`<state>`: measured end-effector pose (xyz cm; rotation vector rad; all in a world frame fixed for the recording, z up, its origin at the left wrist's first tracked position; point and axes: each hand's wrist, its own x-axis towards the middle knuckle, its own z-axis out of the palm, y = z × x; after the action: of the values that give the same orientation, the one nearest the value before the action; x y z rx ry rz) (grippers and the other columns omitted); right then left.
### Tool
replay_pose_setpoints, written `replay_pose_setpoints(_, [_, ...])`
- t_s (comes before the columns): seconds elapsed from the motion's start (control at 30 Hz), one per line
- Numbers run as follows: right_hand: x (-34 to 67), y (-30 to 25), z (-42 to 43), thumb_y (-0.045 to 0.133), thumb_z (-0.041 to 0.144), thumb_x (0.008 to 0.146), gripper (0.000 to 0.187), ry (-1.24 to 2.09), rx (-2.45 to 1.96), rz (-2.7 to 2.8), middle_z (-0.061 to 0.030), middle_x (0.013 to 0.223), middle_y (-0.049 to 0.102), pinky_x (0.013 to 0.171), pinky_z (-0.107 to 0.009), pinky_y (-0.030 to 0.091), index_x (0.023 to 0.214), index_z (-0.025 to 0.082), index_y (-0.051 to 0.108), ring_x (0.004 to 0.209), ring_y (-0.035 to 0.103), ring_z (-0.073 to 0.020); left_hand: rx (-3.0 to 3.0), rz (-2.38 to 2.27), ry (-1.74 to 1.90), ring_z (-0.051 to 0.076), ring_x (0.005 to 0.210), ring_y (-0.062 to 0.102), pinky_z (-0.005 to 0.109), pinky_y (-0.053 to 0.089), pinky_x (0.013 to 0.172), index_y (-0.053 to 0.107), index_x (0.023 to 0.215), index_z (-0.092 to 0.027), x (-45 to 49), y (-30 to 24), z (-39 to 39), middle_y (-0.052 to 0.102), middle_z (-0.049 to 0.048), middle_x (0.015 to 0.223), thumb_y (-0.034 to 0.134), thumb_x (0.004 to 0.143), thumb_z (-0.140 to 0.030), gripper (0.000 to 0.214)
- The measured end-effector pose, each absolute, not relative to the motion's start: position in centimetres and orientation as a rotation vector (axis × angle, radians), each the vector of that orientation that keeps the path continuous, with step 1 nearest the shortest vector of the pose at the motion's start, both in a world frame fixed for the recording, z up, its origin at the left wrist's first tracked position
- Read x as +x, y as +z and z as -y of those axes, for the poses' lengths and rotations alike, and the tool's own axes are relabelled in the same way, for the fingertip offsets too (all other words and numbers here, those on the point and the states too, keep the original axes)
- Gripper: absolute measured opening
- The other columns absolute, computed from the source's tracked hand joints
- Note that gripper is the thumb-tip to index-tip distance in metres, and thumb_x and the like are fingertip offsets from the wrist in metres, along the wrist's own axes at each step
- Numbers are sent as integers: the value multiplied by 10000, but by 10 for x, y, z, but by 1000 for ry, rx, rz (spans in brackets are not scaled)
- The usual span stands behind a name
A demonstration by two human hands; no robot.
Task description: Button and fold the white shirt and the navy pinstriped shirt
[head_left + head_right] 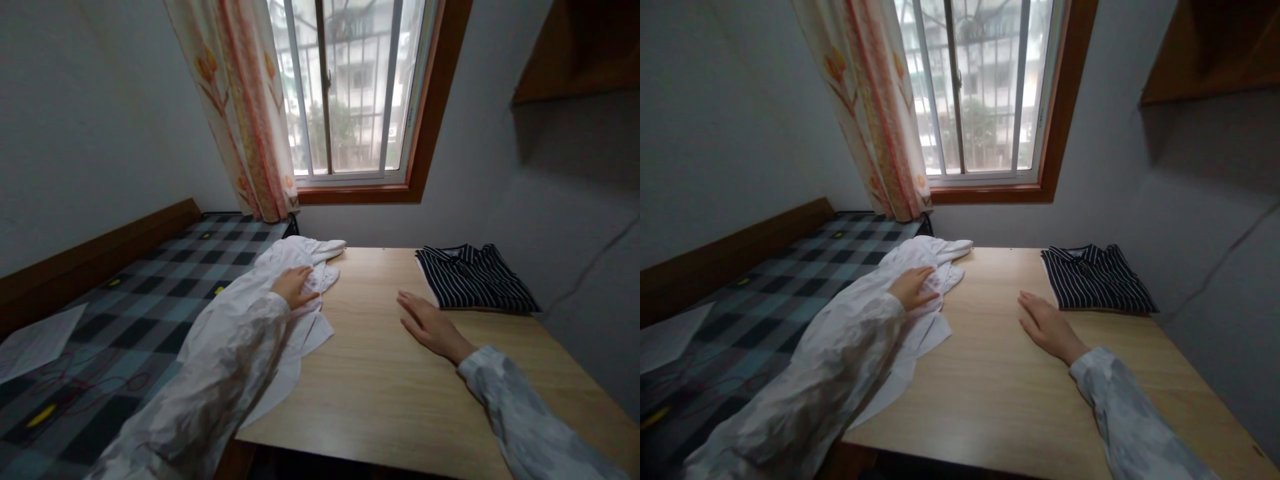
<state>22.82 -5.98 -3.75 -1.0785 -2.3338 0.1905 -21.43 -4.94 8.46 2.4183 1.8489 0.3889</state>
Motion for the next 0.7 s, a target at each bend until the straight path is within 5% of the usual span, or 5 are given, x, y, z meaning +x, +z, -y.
replay_pose_setpoints(0.13, [233, -46, 54, 550, 435, 1070, 518, 230, -1099, 2254, -146, 1610, 585, 1270, -547, 448, 1541, 224, 586, 1493, 561, -315, 2302, -2369, 262, 431, 1520, 465, 559, 351, 1248, 536, 1545, -199, -293, 88, 73, 469, 212, 1682, 808, 762, -729, 984])
replay_pose_setpoints(0.3, [234, -48, 55, 561, 436, 1072, 488, 220, -1104, 2243, -142, 1587, 610, 1261, -562, 461, 1513, 233, 612, 1472, 583, -324, 2217, -2391, 381, 276, 1120, 727, 355, 534, 883, 732, 1277, -266, -321, 76, 89, 760, 83, 1319, 512, 1041, -515, 408])
replay_pose_setpoints(0.7, [220, -43, 58, 631, 408, 1020, 489, 234, -1098, 2107, -130, 1514, 667, 1225, -547, 494, 1484, 252, 640, 1409, 629, -327, 2574, -1676, 673, 234, 965, 747, 314, 493, 791, 806, 1161, -270, -177, 94, 63, 803, 69, 1188, 542, 1078, -397, 304])
